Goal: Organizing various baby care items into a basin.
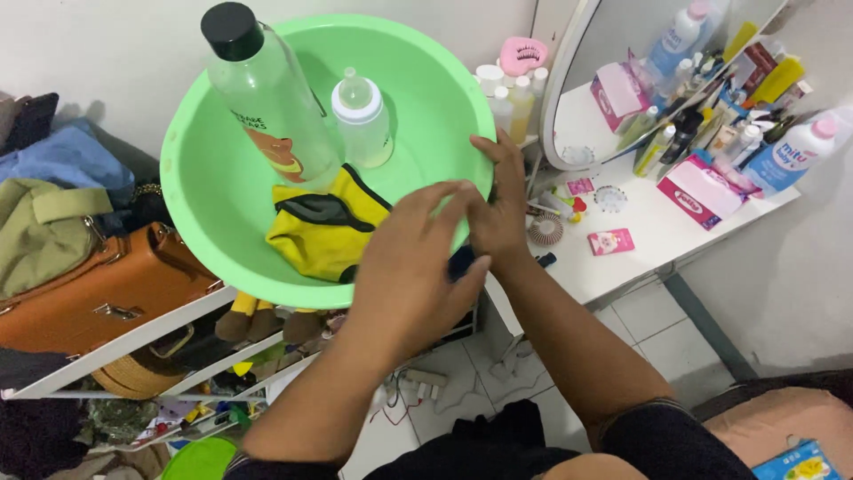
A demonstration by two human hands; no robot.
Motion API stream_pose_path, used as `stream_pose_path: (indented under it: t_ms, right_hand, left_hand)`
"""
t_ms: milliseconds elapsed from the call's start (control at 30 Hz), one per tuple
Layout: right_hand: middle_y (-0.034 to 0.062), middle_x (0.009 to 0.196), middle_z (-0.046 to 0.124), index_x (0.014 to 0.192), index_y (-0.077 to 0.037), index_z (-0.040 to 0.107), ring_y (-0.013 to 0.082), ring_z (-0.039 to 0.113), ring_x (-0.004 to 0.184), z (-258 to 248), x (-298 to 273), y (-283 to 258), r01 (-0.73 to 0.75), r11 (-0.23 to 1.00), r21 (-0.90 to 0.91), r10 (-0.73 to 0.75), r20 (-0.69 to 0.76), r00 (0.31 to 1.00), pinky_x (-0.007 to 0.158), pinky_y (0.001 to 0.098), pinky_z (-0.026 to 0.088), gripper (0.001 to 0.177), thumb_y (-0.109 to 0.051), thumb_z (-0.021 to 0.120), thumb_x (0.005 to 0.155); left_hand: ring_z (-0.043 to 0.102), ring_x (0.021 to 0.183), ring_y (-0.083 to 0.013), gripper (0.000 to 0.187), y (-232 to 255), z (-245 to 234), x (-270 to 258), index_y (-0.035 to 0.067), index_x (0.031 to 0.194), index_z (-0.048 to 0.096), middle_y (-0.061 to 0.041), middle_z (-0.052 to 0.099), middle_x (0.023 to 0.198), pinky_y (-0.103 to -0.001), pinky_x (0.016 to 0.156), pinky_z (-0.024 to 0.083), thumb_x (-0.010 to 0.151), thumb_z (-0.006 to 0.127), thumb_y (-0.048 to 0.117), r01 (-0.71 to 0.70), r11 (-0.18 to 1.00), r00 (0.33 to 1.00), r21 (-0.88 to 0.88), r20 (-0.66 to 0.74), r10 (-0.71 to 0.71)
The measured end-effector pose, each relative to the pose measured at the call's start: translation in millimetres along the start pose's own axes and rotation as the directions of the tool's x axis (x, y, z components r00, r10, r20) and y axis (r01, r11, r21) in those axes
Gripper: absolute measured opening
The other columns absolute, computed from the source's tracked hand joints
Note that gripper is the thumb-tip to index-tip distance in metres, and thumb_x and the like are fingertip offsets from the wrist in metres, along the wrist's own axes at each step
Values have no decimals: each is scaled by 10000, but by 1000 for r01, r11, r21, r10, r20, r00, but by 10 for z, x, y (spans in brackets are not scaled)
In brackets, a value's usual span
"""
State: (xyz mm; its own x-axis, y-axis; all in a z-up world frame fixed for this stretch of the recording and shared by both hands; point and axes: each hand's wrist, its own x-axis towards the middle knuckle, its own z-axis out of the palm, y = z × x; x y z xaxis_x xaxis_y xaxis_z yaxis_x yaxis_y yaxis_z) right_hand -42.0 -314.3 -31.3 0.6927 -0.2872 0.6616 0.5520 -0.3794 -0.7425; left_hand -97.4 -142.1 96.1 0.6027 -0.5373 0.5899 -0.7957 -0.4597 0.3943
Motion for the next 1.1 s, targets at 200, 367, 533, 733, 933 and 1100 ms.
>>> stream_pose_path:
  t_ms: [200,367,533,733,933,1100]
  right_hand:
    - [150,1581,434,1547,-105,399,289,487,1444,-203,3,83,-94,964,250,80,66,995,1212,415,433,500,-236,537,1085]
    - [126,1457,554,1468,-92,440,281,590,1292,-556,-3,991,-266,925,273,292,-61,954,1048,398,529,443,-264,507,1065]
    - [227,1203,670,1217,-58,649,409,622,1151,-923,-747,2497,-323,637,-699,466,16,885,964,515,504,323,-187,658,921]
    - [173,1490,436,1514,-106,342,431,490,1270,-1063,-1197,2837,-222,348,-911,737,120,665,948,572,485,788,-223,710,827]
    - [133,1475,473,1494,-154,436,360,503,1335,-994,-1229,2678,-143,200,-969,754,59,654,1018,490,522,715,-317,731,863]
    - [191,1449,450,1424,-164,447,385,517,1280,-938,-1279,2716,-161,188,-969,759,39,650,947,500,529,663,-299,756,853]
  left_hand:
    - [590,1211,-376,632,26,182,136,58,1416,500,-174,568,1395,-471,901,532,829,718,135,45,998,988,48,143,-51]
    - [610,1165,-361,583,36,197,111,68,1447,504,-154,581,1392,-479,877,546,881,641,77,65,995,981,69,178,-77]
    - [603,1259,-345,566,-10,235,81,70,1449,502,-133,580,1409,-460,957,537,898,632,81,2,993,993,120,118,-16]
    - [562,1276,-399,570,-28,271,90,69,1434,508,-147,567,1427,-514,1042,443,882,642,113,-11,980,988,201,156,-21]
    - [556,1285,-412,558,-28,279,68,57,1442,497,-158,567,1432,-512,1072,433,897,611,84,-30,976,988,214,153,-4]
    - [559,1286,-412,560,-22,283,74,51,1433,499,-164,572,1427,-516,1085,428,884,603,77,-34,974,991,223,136,4]
